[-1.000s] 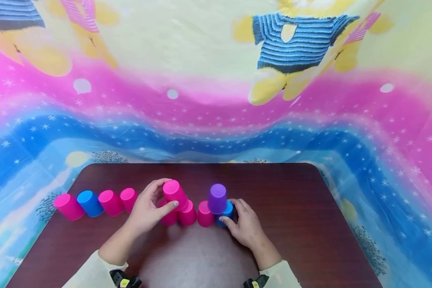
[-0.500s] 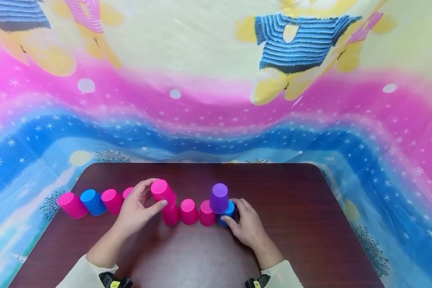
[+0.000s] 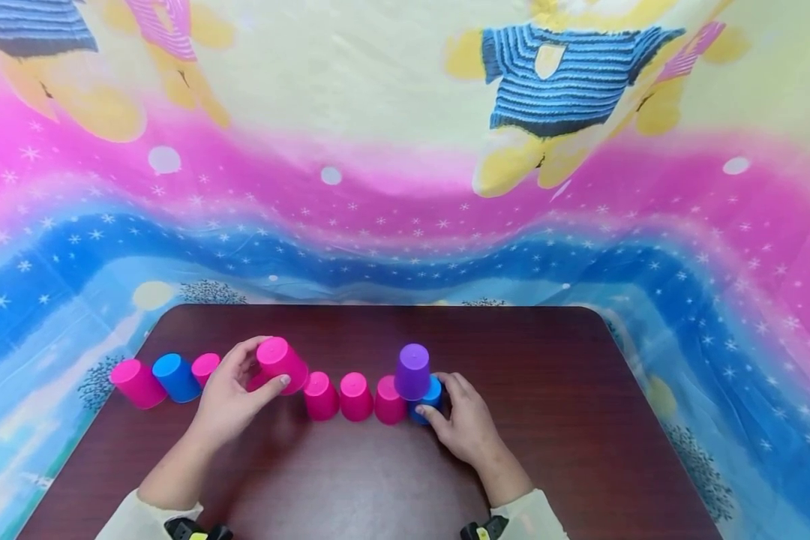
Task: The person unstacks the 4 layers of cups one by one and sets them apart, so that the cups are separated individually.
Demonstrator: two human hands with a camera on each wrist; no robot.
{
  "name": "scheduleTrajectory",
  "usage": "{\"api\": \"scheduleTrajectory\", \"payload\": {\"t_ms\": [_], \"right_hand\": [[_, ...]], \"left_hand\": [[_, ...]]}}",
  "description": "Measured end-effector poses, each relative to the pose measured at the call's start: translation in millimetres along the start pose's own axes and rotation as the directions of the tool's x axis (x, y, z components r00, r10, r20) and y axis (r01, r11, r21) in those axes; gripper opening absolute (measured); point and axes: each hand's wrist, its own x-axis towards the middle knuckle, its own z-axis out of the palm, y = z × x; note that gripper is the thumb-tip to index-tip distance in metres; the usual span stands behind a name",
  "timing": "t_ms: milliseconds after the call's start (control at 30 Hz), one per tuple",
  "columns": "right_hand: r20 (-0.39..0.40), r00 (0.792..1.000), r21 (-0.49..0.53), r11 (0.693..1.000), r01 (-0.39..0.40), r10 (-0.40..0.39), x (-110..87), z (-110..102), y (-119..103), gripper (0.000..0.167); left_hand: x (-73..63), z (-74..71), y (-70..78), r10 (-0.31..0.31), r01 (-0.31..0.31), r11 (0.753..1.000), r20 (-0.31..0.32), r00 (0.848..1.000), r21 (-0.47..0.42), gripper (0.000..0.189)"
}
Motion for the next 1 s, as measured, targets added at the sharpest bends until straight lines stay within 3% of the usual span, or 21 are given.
{"api": "scheduleTrajectory", "payload": {"t_ms": [633, 1000], "right_hand": [[-0.008, 1.000, -0.007, 1.000, 0.020, -0.021, -0.2, 0.5, 1.4, 0.060], [0.005, 1.000, -0.005, 1.000, 0.007, -0.007, 0.1, 0.3, 0.5, 0.061]], "left_hand": [[-13.4, -12.9, -17.3, -0.083, 0.084, 0.995, -0.022, 0.996, 0.054, 0.080], [-20.1, -14.7, -31.4, -0.108, 0.109, 0.994, -0.036, 0.993, 0.022, 0.083]]}}
